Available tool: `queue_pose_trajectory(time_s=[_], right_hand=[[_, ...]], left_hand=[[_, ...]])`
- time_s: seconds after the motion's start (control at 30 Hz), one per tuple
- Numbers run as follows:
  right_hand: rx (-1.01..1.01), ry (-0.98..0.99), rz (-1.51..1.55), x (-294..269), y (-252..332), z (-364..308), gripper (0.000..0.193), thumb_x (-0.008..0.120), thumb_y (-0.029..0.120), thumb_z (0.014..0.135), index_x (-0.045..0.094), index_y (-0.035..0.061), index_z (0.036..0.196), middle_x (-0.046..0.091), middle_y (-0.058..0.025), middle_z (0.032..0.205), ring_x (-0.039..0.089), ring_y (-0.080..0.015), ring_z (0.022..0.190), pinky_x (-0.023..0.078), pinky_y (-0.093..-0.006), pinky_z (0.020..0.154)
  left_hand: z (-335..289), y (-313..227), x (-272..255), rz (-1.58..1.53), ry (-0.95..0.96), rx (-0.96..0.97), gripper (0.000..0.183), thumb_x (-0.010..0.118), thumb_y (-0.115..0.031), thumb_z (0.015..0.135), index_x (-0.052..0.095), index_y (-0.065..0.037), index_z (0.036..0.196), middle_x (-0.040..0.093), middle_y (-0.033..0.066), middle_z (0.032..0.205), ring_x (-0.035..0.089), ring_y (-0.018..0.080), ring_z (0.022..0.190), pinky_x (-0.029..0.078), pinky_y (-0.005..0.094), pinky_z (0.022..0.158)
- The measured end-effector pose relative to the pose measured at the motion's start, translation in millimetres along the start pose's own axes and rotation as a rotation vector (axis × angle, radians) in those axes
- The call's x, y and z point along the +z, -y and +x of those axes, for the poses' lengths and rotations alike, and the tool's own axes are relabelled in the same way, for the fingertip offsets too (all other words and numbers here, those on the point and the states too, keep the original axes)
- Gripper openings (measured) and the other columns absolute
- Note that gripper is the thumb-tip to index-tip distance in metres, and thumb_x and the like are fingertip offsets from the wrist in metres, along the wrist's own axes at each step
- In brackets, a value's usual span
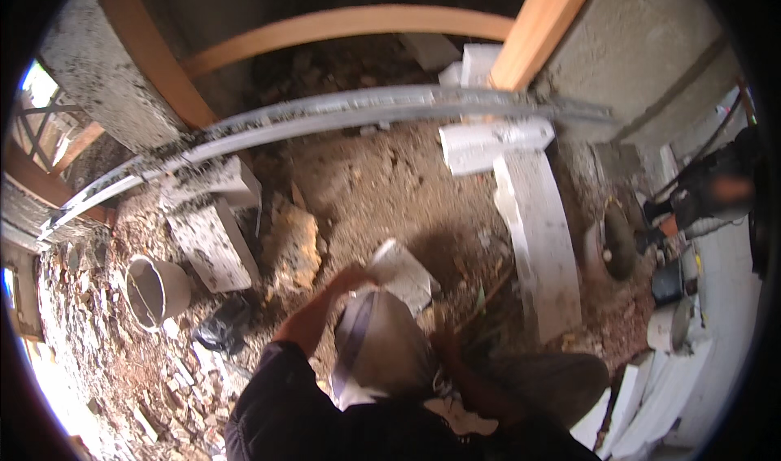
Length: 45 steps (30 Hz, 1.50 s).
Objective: The person breaks a white block with a hammer, scoops mortar from a bucket with a trowel, and applies it to a metal track. The person then places the block into the track and taps it into position.
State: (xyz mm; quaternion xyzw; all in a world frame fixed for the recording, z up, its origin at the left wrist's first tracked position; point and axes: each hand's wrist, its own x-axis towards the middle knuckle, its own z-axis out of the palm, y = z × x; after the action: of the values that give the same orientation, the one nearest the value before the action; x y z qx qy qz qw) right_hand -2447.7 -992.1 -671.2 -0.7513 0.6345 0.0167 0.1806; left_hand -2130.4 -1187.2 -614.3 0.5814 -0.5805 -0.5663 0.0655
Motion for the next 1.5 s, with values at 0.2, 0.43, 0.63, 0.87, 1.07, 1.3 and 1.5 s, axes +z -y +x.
queue_pose_trajectory(time_s=[0.2,0.43,0.63,0.87,1.07,1.3,1.5], right_hand=[[0.291,-0.173,0.625,-107.8,53.0,30.5,0.039,0.062,0.031,0.078,0.049,-0.0005,0.098,0.058,-0.0220,0.086,0.060,-0.0386,0.073,0.047,-0.0476,0.063],[-0.099,-0.491,0.673,-248.6,119.9,86.5,0.038,0.063,0.016,0.081,0.048,-0.0047,0.108,0.058,-0.0166,0.069,0.060,-0.0293,0.056,0.047,-0.0391,0.049],[-0.613,-0.797,1.130,-294.9,148.1,106.5,0.014,0.049,0.004,0.086,0.049,-0.0056,0.097,0.056,-0.0114,0.074,0.055,-0.0162,0.060,0.049,-0.0292,0.053],[0.093,-0.007,0.321,-221.0,149.8,126.4,0.030,0.061,0.013,0.083,0.042,-0.0023,0.101,0.061,-0.0227,0.078,0.064,-0.0358,0.071,0.051,-0.0430,0.060],[-0.422,-0.635,0.880,-288.7,155.1,126.6,0.010,0.053,0.005,0.088,0.048,-0.0027,0.091,0.057,-0.0092,0.068,0.054,-0.0126,0.051,0.045,-0.0260,0.044],[0.096,0.013,0.312,-237.1,150.9,148.4,0.026,0.058,0.013,0.085,0.045,-0.0021,0.102,0.060,-0.0228,0.074,0.062,-0.0329,0.063,0.050,-0.0406,0.054],[-0.108,-0.345,0.819,-255.0,139.9,140.5,0.015,0.058,0.010,0.087,0.049,-0.0024,0.090,0.061,-0.0175,0.074,0.061,-0.0227,0.056,0.048,-0.0335,0.043]], left_hand=[[-30.2,-88.5,-38.7,0.266,-0.292,-0.005,0.076,0.086,-0.025,0.055,0.047,-0.002,0.116,0.058,0.0176,0.105,0.056,0.0271,0.101,0.049,0.0404,0.078],[-24.6,-112.5,-71.0,0.672,-0.535,-0.002,0.076,0.078,-0.029,0.060,0.041,-0.005,0.122,0.051,0.0142,0.119,0.044,0.0328,0.117,0.042,0.0500,0.092],[-28.8,-82.7,-68.5,0.588,-0.586,-0.004,0.078,0.078,-0.030,0.059,0.041,-0.005,0.123,0.048,0.0140,0.123,0.042,0.0308,0.120,0.040,0.0487,0.096],[-34.1,-88.0,-54.0,0.623,-0.641,-0.008,0.068,0.074,-0.024,0.061,0.043,-0.006,0.119,0.049,0.0130,0.117,0.044,0.0291,0.116,0.042,0.0482,0.092],[-30.0,-78.7,-49.8,0.603,-0.656,0.035,0.062,0.072,-0.022,0.062,0.044,-0.006,0.115,0.049,0.0129,0.115,0.046,0.0282,0.114,0.043,0.0467,0.087],[-35.8,-84.3,-37.6,0.647,-0.679,0.047,0.064,0.074,-0.024,0.062,0.044,-0.006,0.116,0.049,0.0129,0.115,0.046,0.0287,0.114,0.041,0.0471,0.088],[-32.4,-75.7,-38.0,0.614,-0.669,0.042,0.070,0.073,-0.024,0.060,0.042,-0.005,0.120,0.048,0.0136,0.116,0.045,0.0293,0.113,0.041,0.0472,0.090]])
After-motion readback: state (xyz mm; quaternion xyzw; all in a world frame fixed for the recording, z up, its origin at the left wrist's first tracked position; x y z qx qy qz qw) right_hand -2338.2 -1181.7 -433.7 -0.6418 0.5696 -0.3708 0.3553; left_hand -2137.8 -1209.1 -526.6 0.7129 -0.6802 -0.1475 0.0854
